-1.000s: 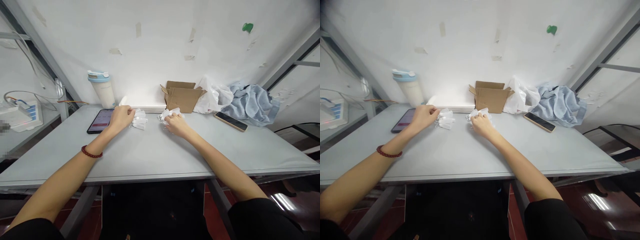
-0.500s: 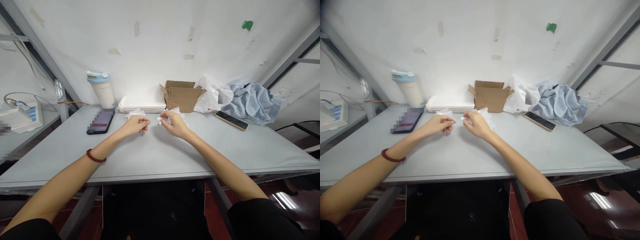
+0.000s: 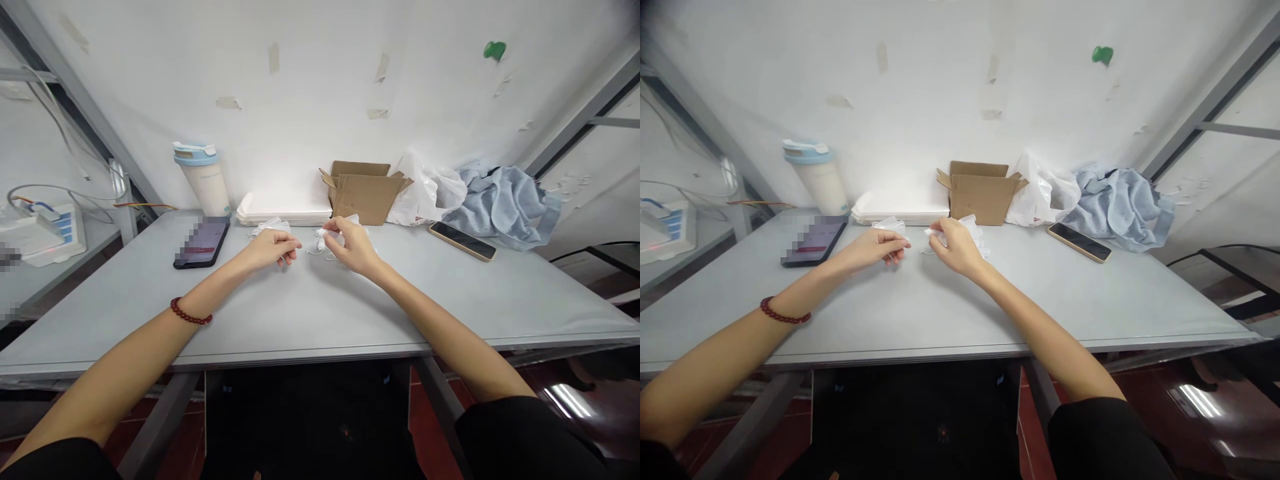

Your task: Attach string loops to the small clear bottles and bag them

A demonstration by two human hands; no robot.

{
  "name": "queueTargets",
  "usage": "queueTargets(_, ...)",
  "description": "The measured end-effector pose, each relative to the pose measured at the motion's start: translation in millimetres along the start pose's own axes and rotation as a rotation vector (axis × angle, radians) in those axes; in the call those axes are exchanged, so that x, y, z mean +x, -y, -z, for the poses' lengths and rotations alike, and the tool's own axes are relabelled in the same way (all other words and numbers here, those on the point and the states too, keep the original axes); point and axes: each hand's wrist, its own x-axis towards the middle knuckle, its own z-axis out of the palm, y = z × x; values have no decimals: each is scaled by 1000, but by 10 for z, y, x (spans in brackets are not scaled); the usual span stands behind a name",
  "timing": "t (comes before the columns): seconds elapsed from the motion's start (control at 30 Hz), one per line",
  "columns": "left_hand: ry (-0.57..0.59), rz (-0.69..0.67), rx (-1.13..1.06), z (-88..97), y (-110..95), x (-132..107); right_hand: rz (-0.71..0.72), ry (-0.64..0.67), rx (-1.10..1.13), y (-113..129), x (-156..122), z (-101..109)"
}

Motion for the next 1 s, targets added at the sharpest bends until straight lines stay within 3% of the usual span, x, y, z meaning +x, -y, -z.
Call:
queueTargets(0.53,49,-151,59,3,12,-9,49,154,148,63,-28,-23)
queueTargets(1.0,44,-169,78,4,52,16,67,105,105,37,-32,-55)
